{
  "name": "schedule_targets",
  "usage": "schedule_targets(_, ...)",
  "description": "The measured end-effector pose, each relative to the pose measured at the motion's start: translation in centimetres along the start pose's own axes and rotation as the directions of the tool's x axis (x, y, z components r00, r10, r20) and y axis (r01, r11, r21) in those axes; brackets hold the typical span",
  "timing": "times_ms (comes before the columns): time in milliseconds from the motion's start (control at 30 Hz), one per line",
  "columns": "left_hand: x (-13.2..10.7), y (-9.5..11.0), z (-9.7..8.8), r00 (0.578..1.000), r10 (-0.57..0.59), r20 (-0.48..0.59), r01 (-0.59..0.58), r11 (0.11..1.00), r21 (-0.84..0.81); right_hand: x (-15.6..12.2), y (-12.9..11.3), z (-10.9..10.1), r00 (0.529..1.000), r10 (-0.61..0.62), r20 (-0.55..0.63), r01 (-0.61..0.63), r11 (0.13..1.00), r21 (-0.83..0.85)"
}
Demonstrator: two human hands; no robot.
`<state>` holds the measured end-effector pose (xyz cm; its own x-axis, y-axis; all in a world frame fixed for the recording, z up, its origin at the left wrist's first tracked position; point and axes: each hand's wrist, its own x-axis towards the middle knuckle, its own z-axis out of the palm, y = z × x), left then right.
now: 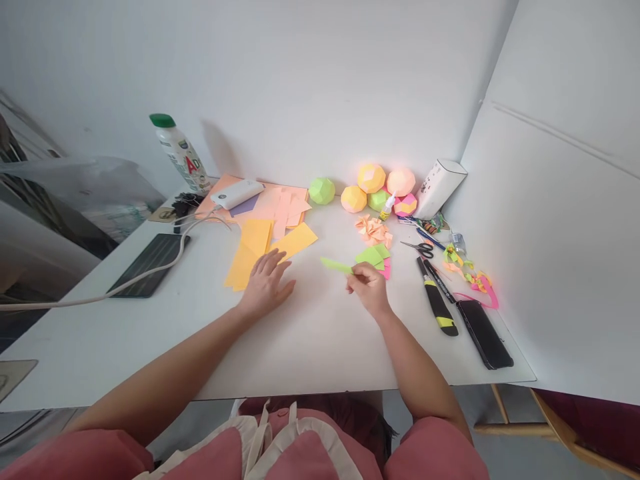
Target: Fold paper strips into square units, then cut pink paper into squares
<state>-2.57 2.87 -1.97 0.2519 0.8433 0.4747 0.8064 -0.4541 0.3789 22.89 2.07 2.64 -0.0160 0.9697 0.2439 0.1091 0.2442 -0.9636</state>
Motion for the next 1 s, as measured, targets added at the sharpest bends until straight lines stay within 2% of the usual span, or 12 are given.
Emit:
schedule_targets(67, 0.2, -1.2, 0.4, 0.991, -0.089, 0.097, 0.069, 0.980, 0.189, 0.8, 0.2, -1.3, 0.973, -0.128, -0.193, 0.090, 0.977, -0.193)
schedule_targets(133, 0.2, -1.8, 0.7, 0.968, -0.151, 0.200, 0.090, 0.954, 0.286, 1.6, 0.7, -2.9, 0.900, -0.308, -0.309, 0.128, 0.863, -0.489)
schedule_targets(167, 0.2, -1.8, 0.7, 0.961, -0.146, 0.235, 0.070, 0.949, 0.307, 1.9, 1.1, -3.7, 0.874, -0.378, -0.304, 0.110, 0.765, -0.635)
schedule_targets(200, 0.1, -1.7, 0.7, 0.960, -0.116, 0.256, 0.032, 0.950, 0.311, 2.2, 1.6, -4.4, 0.874, -0.405, -0.267, 0.074, 0.656, -0.751)
schedule_targets(267, -0.1, -1.3, 0.5, 0.965, -0.016, 0.262, -0.063, 0.954, 0.293, 2.6, 2.5, -5.5, 0.926, -0.341, -0.162, 0.010, 0.450, -0.893)
schedule_targets(333, -0.4, -0.7, 0.4, 0.959, 0.084, 0.269, -0.149, 0.962, 0.230, 2.7, 3.3, -5.9, 0.948, -0.294, -0.124, 0.001, 0.391, -0.920)
schedule_targets(467, -0.7, 0.5, 0.2, 0.901, 0.277, 0.333, -0.277, 0.960, -0.048, 2.4, 3.5, -4.9, 0.956, -0.286, -0.058, 0.059, 0.382, -0.922)
schedule_targets(533, -0.9, 1.0, 0.0, 0.876, 0.347, 0.335, -0.300, 0.936, -0.184, 1.9, 3.0, -3.8, 0.955, -0.291, 0.058, 0.179, 0.412, -0.893)
schedule_targets(633, -1.0, 1.4, -0.2, 0.867, 0.373, 0.331, -0.278, 0.912, -0.301, 0.9, 2.1, -2.0, 0.892, -0.285, 0.352, 0.452, 0.547, -0.704)
schedule_targets(767, -1.1, 1.5, -0.4, 0.866, 0.370, 0.338, -0.247, 0.902, -0.354, -0.6, 1.2, -0.2, 0.840, -0.114, 0.530, 0.470, 0.640, -0.608)
schedule_targets(900, -0.9, 1.6, -0.6, 0.854, 0.412, 0.318, -0.262, 0.868, -0.422, -1.4, 0.0, 0.7, 0.699, 0.064, 0.712, 0.522, 0.635, -0.569)
schedule_targets(1000, -0.8, 1.9, -0.8, 0.854, 0.428, 0.297, -0.278, 0.856, -0.435, -2.0, -1.2, 0.9, 0.592, 0.220, 0.775, 0.550, 0.592, -0.588)
